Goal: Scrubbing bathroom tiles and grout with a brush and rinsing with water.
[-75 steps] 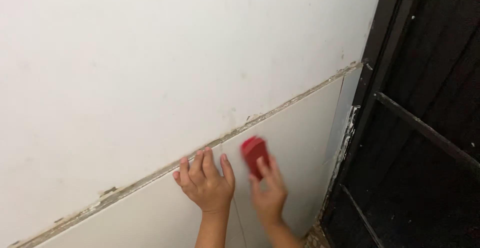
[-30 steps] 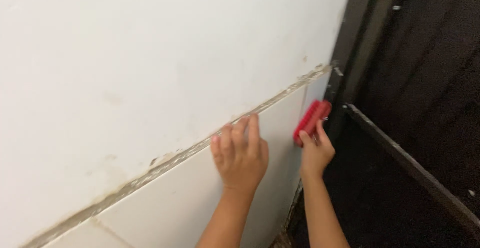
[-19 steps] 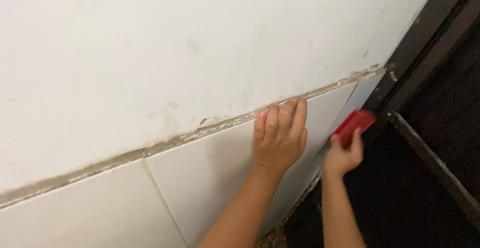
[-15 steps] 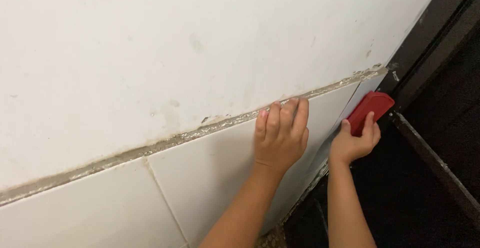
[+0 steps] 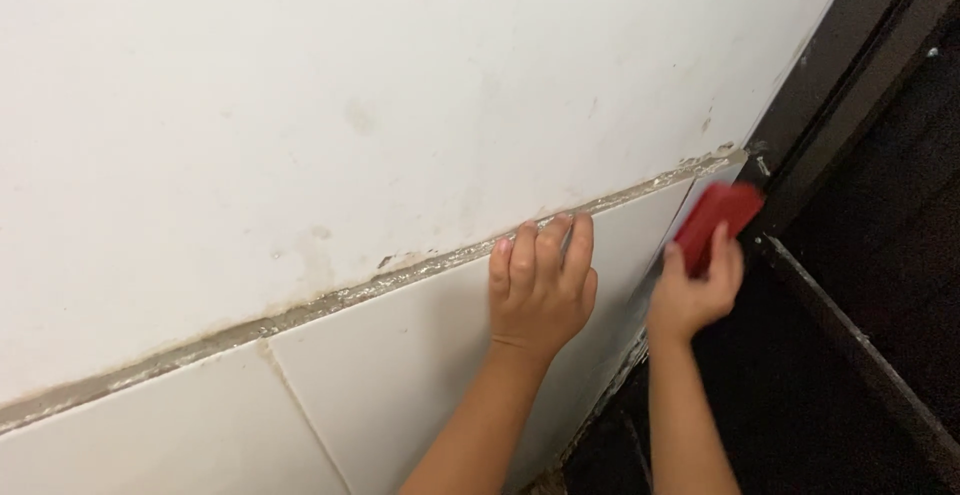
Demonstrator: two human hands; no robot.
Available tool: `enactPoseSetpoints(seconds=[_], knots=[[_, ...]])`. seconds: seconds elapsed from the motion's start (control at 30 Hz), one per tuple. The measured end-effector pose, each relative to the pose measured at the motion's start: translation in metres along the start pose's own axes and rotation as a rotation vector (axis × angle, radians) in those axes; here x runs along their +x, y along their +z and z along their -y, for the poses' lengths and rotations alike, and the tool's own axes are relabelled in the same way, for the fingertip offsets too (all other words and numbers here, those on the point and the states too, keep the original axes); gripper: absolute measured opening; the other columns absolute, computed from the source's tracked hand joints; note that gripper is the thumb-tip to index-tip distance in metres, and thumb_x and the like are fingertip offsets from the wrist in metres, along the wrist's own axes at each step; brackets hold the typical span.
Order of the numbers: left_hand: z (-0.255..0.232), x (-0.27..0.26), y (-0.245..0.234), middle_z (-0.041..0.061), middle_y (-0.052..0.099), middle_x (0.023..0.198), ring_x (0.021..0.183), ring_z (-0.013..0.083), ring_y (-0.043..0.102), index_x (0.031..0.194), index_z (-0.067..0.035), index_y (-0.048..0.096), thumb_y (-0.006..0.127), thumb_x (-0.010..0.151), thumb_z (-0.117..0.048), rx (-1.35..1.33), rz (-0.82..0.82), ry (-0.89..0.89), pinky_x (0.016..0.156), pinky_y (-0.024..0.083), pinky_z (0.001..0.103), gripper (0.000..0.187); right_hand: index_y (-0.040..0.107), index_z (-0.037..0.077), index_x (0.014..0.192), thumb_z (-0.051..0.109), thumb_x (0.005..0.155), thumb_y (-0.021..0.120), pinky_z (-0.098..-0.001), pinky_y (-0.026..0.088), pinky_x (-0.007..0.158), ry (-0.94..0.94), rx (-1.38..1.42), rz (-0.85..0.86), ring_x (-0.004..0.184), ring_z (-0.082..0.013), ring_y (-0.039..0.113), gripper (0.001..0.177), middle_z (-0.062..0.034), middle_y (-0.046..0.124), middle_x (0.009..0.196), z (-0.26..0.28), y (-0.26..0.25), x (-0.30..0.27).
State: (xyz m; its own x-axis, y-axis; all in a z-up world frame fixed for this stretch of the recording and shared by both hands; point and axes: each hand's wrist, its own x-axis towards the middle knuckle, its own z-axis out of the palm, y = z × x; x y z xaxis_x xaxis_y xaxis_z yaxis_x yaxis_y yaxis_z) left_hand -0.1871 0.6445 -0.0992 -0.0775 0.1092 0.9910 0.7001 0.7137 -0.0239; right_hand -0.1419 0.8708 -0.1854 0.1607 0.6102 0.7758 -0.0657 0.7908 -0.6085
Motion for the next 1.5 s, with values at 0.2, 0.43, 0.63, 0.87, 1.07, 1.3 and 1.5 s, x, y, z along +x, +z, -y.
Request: enactPoseSetpoints(seconds=[0.2, 0.43, 0.63, 0.87, 1.07, 1.3, 1.5], knots=[[0.001, -0.001, 0.001, -0.002, 0.063, 0.127, 0.125, 0.0203, 0.052, 0.131, -0.022, 0.069, 0.056, 0.095, -0.026, 0.001, 0.002, 0.005, 0.118, 0.029, 0.042, 0.039, 0.057, 0.001, 0.148, -0.015, 0.086, 0.075, -0.0408, 0.044, 0.121, -0.031, 0.154, 0.188, 0.144, -0.0345, 0.051, 0.067, -0.0218, 0.05, 0.155, 0.073, -0.008, -0.015], [0.001, -0.002, -0.002, -0.001, 0.063, 0.127, 0.127, 0.0211, 0.051, 0.132, -0.022, 0.07, 0.058, 0.093, -0.028, -0.023, 0.026, 0.003, 0.118, 0.028, 0.042, 0.041, 0.054, -0.002, 0.147, -0.017, 0.084, 0.068, -0.038, 0.043, 0.121, 0.093, 0.347, 0.193, 0.145, -0.0301, 0.051, 0.067, -0.0207, 0.051, 0.155, 0.031, -0.003, -0.006], [0.0, -0.003, 0.002, -0.002, 0.064, 0.126, 0.126, 0.0215, 0.052, 0.128, -0.023, 0.071, 0.059, 0.091, -0.027, -0.017, 0.008, 0.006, 0.118, 0.028, 0.042, 0.04, 0.055, 0.001, 0.145, -0.011, 0.084, 0.071, -0.0349, 0.049, 0.112, 0.283, 0.314, 0.213, 0.134, -0.0252, 0.059, 0.064, -0.014, 0.058, 0.15, 0.08, -0.019, -0.049], [0.002, 0.001, -0.009, 0.0, 0.065, 0.128, 0.125, 0.023, 0.053, 0.131, -0.016, 0.071, 0.057, 0.091, -0.023, -0.078, -0.005, -0.004, 0.12, 0.028, 0.041, 0.042, 0.058, 0.001, 0.142, -0.005, 0.082, 0.076, -0.0341, 0.049, 0.106, 0.165, 0.228, 0.159, 0.13, -0.0272, 0.058, 0.062, -0.0194, 0.058, 0.145, 0.045, -0.013, -0.063], [0.002, 0.0, -0.01, 0.0, 0.064, 0.13, 0.128, 0.0234, 0.051, 0.134, -0.015, 0.068, 0.058, 0.089, -0.02, -0.12, 0.064, -0.019, 0.119, 0.028, 0.041, 0.046, 0.056, 0.005, 0.146, -0.003, 0.086, 0.071, -0.0323, 0.052, 0.102, 0.471, 0.359, 0.064, 0.121, -0.0221, 0.064, 0.062, -0.0121, 0.064, 0.141, 0.024, -0.001, -0.022], [0.005, -0.003, -0.007, 0.0, 0.062, 0.134, 0.13, 0.0244, 0.049, 0.135, -0.015, 0.066, 0.059, 0.089, -0.022, -0.148, 0.077, -0.024, 0.118, 0.028, 0.042, 0.047, 0.06, -0.002, 0.138, -0.002, 0.078, 0.078, -0.0362, 0.048, 0.103, 0.244, 0.104, 0.213, 0.132, -0.029, 0.054, 0.063, -0.0189, 0.054, 0.146, 0.087, -0.027, -0.133], [0.004, -0.003, -0.003, 0.0, 0.062, 0.132, 0.129, 0.0237, 0.05, 0.135, -0.016, 0.067, 0.06, 0.089, -0.019, -0.103, 0.063, 0.002, 0.117, 0.03, 0.041, 0.046, 0.056, 0.001, 0.142, -0.008, 0.084, 0.071, -0.0365, 0.052, 0.099, 0.95, 0.2, -0.051, 0.12, -0.0245, 0.063, 0.061, -0.0136, 0.064, 0.137, -0.112, -0.016, -0.181]])
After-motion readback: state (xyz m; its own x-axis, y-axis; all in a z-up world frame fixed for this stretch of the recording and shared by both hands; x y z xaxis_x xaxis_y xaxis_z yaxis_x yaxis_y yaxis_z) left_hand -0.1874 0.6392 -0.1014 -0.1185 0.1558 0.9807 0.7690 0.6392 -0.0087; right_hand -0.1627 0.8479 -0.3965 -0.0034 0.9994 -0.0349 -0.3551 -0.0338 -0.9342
